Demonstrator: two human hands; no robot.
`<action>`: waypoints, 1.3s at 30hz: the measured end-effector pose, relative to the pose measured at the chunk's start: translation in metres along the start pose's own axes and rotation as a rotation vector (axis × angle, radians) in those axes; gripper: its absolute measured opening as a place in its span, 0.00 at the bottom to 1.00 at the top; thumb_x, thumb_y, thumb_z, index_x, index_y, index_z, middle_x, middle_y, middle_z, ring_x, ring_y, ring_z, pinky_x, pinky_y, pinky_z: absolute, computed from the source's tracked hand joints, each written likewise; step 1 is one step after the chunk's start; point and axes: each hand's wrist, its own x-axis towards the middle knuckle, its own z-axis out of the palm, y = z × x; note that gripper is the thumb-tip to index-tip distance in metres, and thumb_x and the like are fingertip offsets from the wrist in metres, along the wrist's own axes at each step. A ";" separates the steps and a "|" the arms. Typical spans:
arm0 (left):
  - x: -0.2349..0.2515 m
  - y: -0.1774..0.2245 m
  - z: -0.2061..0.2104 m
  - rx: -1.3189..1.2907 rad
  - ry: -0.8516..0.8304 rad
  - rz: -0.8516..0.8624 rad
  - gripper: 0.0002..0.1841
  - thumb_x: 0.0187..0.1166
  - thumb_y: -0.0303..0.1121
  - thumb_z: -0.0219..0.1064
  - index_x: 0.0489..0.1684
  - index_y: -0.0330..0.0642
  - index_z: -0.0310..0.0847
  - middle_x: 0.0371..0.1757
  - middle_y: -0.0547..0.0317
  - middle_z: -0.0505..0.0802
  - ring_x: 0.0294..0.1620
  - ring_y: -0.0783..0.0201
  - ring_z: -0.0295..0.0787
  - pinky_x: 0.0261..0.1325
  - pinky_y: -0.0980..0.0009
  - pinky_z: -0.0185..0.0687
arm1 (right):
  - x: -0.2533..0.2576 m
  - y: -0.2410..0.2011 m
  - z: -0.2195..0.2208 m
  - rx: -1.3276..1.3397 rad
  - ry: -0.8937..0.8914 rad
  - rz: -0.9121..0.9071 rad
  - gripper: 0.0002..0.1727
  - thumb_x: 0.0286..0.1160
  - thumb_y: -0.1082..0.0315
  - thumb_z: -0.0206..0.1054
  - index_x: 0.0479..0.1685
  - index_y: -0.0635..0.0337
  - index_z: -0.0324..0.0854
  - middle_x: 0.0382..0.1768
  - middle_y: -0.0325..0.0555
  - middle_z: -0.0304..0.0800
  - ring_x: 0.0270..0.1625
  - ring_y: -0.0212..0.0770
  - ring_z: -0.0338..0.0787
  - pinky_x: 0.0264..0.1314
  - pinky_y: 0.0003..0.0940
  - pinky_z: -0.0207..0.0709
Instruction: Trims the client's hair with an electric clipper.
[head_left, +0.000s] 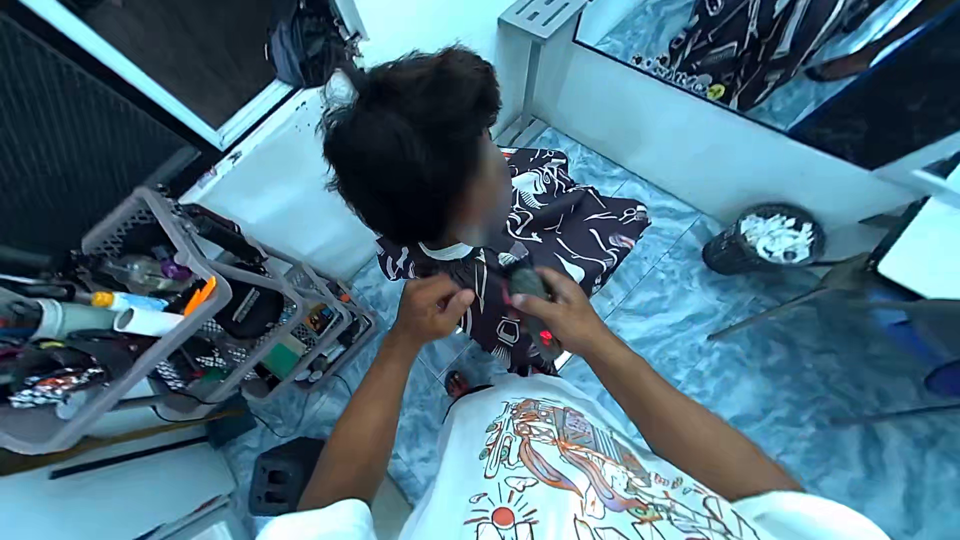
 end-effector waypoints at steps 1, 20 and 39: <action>-0.012 0.006 -0.002 -0.050 0.031 0.014 0.25 0.87 0.46 0.61 0.17 0.39 0.83 0.19 0.61 0.86 0.22 0.71 0.84 0.27 0.70 0.84 | 0.014 -0.007 0.013 -0.151 0.023 -0.050 0.32 0.66 0.52 0.79 0.68 0.59 0.77 0.45 0.51 0.93 0.41 0.47 0.94 0.45 0.49 0.91; -0.076 0.079 0.049 -0.373 0.203 -0.039 0.21 0.89 0.37 0.61 0.20 0.37 0.80 0.20 0.54 0.88 0.23 0.67 0.86 0.30 0.71 0.83 | 0.060 -0.036 0.047 -0.485 0.086 -0.192 0.35 0.61 0.45 0.82 0.64 0.57 0.79 0.46 0.47 0.91 0.46 0.43 0.91 0.51 0.50 0.86; -0.077 0.084 0.056 -0.377 0.176 -0.047 0.22 0.89 0.37 0.61 0.18 0.37 0.79 0.19 0.54 0.87 0.21 0.67 0.85 0.28 0.72 0.81 | 0.063 -0.039 0.047 -0.504 0.040 -0.283 0.32 0.58 0.46 0.82 0.58 0.56 0.83 0.45 0.44 0.91 0.46 0.39 0.91 0.51 0.46 0.86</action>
